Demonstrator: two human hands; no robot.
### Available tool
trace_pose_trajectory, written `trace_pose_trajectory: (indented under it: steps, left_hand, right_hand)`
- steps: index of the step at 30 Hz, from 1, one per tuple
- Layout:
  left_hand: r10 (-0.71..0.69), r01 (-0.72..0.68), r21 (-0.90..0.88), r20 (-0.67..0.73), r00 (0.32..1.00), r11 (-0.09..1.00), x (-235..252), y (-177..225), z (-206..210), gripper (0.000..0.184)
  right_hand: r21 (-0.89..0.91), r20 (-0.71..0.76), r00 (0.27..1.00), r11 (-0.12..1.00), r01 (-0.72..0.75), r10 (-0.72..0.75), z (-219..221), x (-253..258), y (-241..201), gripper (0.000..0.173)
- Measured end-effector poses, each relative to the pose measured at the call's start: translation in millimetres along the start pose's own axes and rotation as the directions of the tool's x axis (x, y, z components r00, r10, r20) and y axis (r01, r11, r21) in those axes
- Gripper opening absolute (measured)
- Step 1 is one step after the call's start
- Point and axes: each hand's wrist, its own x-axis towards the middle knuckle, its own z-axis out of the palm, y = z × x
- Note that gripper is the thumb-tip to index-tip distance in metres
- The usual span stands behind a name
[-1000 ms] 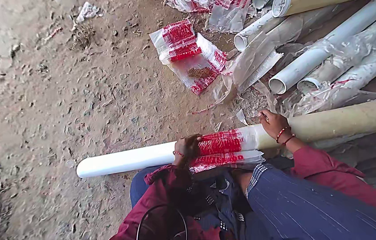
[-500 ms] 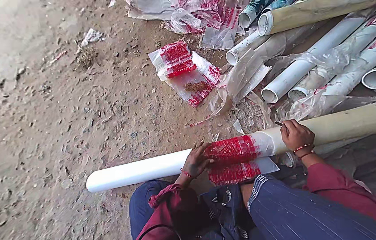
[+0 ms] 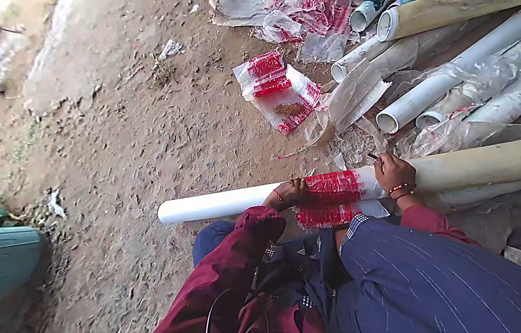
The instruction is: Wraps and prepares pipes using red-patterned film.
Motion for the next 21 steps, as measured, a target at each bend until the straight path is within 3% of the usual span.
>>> trace_pose_trajectory:
  steps: [5,7,10,13,18,21]
  left_hand:
    - [-0.047,0.046,-0.016,-0.033,0.998,0.999,-2,8,4,0.049]
    - [-0.038,0.023,-0.239,-0.057,0.998,0.971,-9,-3,-2,0.043]
    - [0.008,-0.13,-0.45,-0.263,0.965,0.884,-23,-37,19,0.037]
    - [-0.02,-0.148,-0.439,-0.354,0.935,0.886,-31,-41,35,0.042]
    - [-0.012,-0.072,-0.348,-0.233,0.972,0.935,-24,-33,18,0.047]
    - [0.09,-0.136,-0.261,-0.18,0.98,0.956,-15,-32,10,0.046]
  right_hand:
    - [-0.047,0.078,0.997,0.999,0.018,-0.014,-2,-1,0,0.024]
    - [-0.074,0.126,0.992,0.997,0.003,0.007,-6,1,-2,0.025]
    - [-0.095,0.159,0.986,0.995,-0.033,0.048,-9,2,-6,0.026]
    - [-0.125,0.191,0.978,0.99,-0.058,0.081,-11,5,-12,0.028]
    - [-0.144,0.213,0.975,0.989,-0.032,0.063,-12,3,-10,0.026]
    - [-0.113,0.172,0.985,0.993,0.02,0.0,-12,3,-2,0.024]
